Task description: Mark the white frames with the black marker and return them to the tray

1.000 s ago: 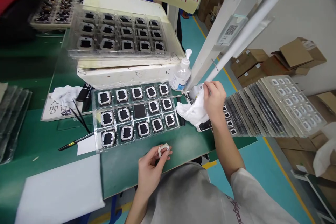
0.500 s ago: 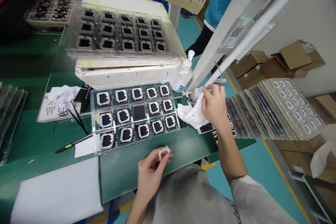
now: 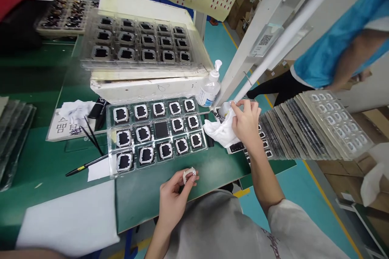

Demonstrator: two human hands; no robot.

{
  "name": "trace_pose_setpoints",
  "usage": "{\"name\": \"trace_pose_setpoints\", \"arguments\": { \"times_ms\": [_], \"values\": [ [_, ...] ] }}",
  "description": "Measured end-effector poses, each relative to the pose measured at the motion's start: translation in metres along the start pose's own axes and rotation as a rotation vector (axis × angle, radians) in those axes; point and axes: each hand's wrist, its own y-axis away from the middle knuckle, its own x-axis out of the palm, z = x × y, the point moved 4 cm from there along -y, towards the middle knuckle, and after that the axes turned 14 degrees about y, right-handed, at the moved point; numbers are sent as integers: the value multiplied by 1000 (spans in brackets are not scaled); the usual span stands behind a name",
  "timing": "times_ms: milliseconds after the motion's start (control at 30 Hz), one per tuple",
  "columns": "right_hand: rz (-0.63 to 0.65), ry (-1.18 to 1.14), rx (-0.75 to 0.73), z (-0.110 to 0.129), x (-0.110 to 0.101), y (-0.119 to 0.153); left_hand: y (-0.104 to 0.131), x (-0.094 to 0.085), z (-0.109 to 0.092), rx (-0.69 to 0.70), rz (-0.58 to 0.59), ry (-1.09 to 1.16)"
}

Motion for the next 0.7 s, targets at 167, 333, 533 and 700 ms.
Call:
{"name": "trace_pose_setpoints", "arguments": {
  "times_ms": [167, 333, 533, 700],
  "values": [
    [-53, -86, 20, -7, -1, -3, 0, 0, 1, 4, 1, -1],
    [-90, -186, 39, -15, 3, -6, -1, 2, -1, 8, -14, 2],
    [-98, -222, 48, -21, 8, -7, -1, 0, 4, -5, 1, 27],
    [-127, -209, 107, -22, 6, -10, -1, 0, 3, -3, 3, 26]
  ]
}}
